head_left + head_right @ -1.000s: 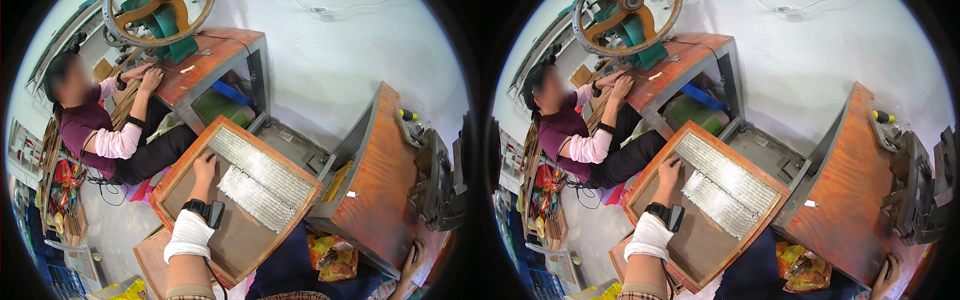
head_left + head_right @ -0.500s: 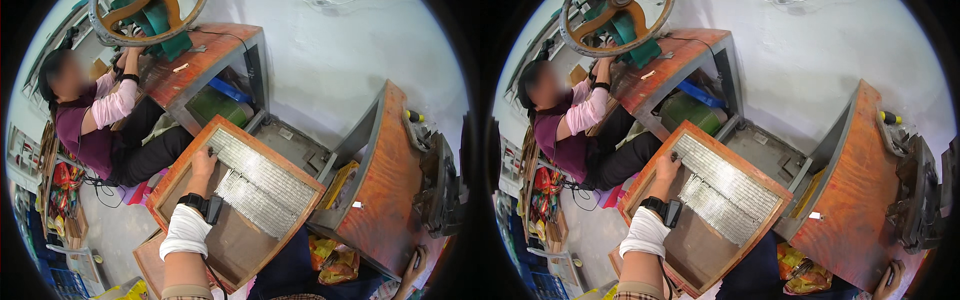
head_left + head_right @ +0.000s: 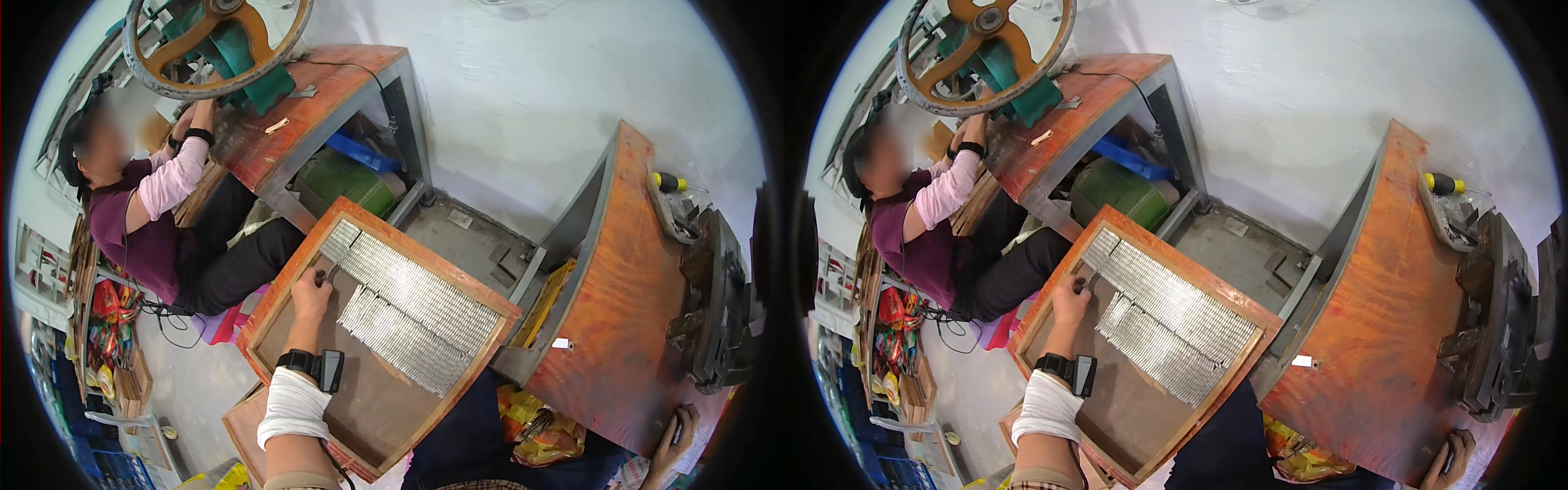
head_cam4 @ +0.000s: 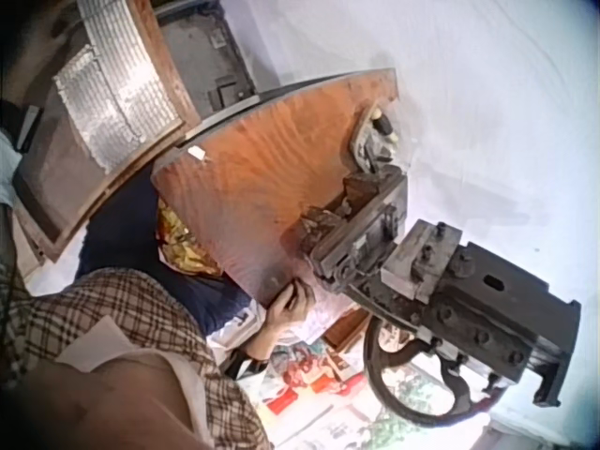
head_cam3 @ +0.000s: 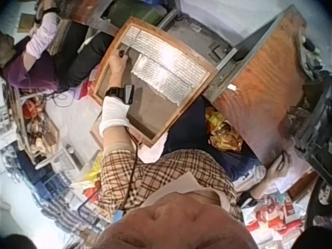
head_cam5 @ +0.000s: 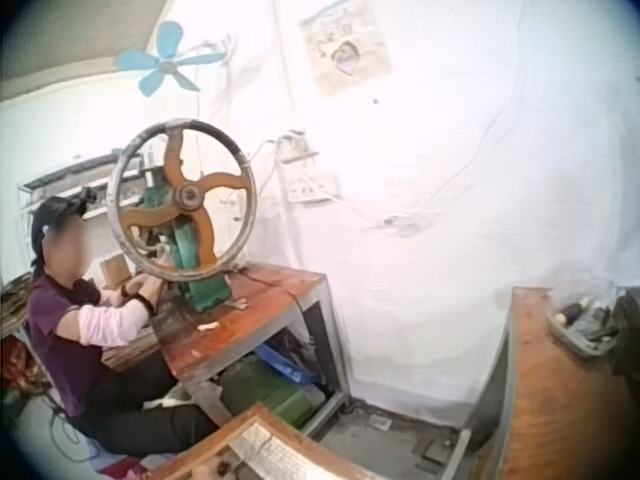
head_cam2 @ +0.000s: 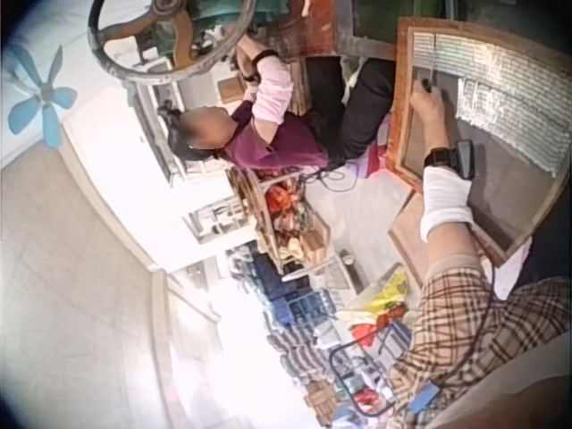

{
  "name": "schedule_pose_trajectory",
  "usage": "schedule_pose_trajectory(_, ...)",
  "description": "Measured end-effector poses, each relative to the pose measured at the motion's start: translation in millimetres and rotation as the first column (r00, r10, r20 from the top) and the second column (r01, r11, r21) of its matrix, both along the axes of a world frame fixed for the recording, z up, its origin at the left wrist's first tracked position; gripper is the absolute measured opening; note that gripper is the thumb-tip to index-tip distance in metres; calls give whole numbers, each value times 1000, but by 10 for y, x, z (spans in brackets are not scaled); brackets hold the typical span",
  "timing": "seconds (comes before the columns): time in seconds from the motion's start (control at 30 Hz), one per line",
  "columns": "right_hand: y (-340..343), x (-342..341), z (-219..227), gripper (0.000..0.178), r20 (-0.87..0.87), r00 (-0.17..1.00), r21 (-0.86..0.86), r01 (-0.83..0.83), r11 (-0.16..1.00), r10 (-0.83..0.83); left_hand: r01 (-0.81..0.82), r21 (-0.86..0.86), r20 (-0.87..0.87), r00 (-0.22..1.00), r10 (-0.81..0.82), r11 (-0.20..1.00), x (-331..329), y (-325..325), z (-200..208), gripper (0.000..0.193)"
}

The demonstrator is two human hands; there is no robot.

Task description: Using a manual press to punch or shape small metal strips.

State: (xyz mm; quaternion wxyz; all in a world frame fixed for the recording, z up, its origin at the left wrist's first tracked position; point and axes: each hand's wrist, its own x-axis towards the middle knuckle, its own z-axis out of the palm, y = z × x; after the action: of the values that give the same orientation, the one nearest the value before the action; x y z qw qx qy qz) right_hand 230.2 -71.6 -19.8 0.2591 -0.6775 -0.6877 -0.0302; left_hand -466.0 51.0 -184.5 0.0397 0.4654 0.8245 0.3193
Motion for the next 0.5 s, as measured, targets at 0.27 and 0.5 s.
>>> schedule_pose_trajectory(0.27,7,-50,-1,14,3,1000,-5,19,1000,-19,25,54,8,1000,-26,998,-90,-59,-12,30)
schedule_pose_trajectory(0.5,-41,-66,47,13,-27,998,47,65,997,-64,90,-132,67,994,-82,987,166,157,124,25)
